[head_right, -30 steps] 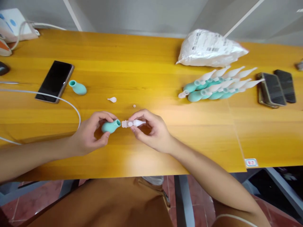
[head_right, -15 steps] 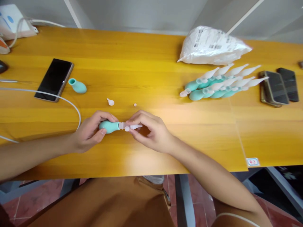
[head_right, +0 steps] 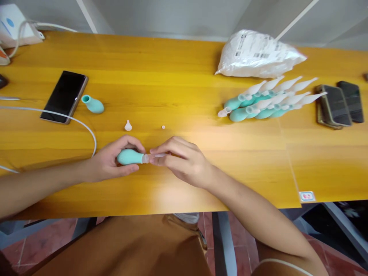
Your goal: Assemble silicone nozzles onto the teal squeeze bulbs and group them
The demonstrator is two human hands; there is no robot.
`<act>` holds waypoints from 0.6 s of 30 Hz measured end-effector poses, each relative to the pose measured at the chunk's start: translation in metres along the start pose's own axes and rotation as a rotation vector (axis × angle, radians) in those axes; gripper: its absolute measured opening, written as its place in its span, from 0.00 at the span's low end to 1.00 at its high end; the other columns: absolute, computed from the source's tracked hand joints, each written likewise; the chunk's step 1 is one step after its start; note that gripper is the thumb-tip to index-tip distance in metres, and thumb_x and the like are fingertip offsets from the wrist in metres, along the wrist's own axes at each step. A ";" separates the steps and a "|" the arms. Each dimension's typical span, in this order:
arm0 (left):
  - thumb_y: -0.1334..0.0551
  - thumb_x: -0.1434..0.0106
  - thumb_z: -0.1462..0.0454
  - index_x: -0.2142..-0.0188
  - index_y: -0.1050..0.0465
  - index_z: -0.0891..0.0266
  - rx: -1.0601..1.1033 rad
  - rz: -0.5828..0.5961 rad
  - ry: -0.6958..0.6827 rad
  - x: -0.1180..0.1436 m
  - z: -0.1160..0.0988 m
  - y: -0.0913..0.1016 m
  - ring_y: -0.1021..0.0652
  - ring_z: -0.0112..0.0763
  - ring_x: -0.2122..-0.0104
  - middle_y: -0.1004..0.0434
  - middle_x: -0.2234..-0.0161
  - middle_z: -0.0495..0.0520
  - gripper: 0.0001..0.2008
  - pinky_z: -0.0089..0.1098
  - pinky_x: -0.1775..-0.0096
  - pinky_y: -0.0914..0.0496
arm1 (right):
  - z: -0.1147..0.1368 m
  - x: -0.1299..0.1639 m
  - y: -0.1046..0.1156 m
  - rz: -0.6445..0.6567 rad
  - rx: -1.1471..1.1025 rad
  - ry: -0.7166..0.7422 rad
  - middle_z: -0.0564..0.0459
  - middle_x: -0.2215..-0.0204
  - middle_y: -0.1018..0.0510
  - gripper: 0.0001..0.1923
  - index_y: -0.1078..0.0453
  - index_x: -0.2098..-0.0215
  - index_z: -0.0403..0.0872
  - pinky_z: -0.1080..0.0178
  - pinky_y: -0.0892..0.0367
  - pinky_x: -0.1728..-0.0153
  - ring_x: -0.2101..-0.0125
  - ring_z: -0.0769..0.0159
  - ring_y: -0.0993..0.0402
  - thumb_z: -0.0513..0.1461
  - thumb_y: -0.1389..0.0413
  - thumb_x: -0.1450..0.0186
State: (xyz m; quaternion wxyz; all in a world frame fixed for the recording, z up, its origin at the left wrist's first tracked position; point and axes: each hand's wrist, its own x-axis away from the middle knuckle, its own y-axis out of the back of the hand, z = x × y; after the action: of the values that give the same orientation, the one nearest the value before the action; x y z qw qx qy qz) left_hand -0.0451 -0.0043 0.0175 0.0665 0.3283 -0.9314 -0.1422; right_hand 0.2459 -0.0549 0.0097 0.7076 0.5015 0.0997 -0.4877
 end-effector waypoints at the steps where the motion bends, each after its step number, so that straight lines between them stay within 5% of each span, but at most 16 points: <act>1: 0.29 0.27 0.55 0.45 0.29 0.57 -0.009 0.008 0.006 -0.001 -0.001 0.000 0.21 0.30 0.62 0.20 0.54 0.50 0.17 0.30 0.61 0.27 | 0.000 0.000 0.000 -0.001 0.006 0.004 0.44 0.51 0.12 0.16 0.19 0.45 0.49 0.56 0.17 0.60 0.57 0.59 0.14 0.28 0.32 0.28; 9: 0.31 0.26 0.55 0.47 0.27 0.57 -0.022 0.013 0.044 -0.002 -0.006 0.000 0.23 0.28 0.66 0.20 0.59 0.48 0.14 0.29 0.64 0.29 | -0.001 0.001 -0.001 0.002 -0.024 0.007 0.42 0.52 0.12 0.16 0.19 0.45 0.46 0.56 0.16 0.58 0.56 0.58 0.13 0.28 0.32 0.28; 18: 0.32 0.26 0.55 0.48 0.27 0.57 -0.060 0.015 0.031 -0.002 -0.005 -0.002 0.20 0.31 0.65 0.17 0.57 0.50 0.13 0.30 0.64 0.27 | -0.002 0.003 -0.001 0.026 -0.066 -0.040 0.44 0.51 0.11 0.21 0.20 0.38 0.53 0.56 0.14 0.60 0.56 0.57 0.11 0.29 0.34 0.26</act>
State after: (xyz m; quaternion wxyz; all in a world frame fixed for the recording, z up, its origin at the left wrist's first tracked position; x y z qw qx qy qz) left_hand -0.0417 -0.0058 0.0214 0.0915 0.3215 -0.9280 -0.1644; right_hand 0.2476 -0.0554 0.0064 0.7319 0.4693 0.0948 -0.4849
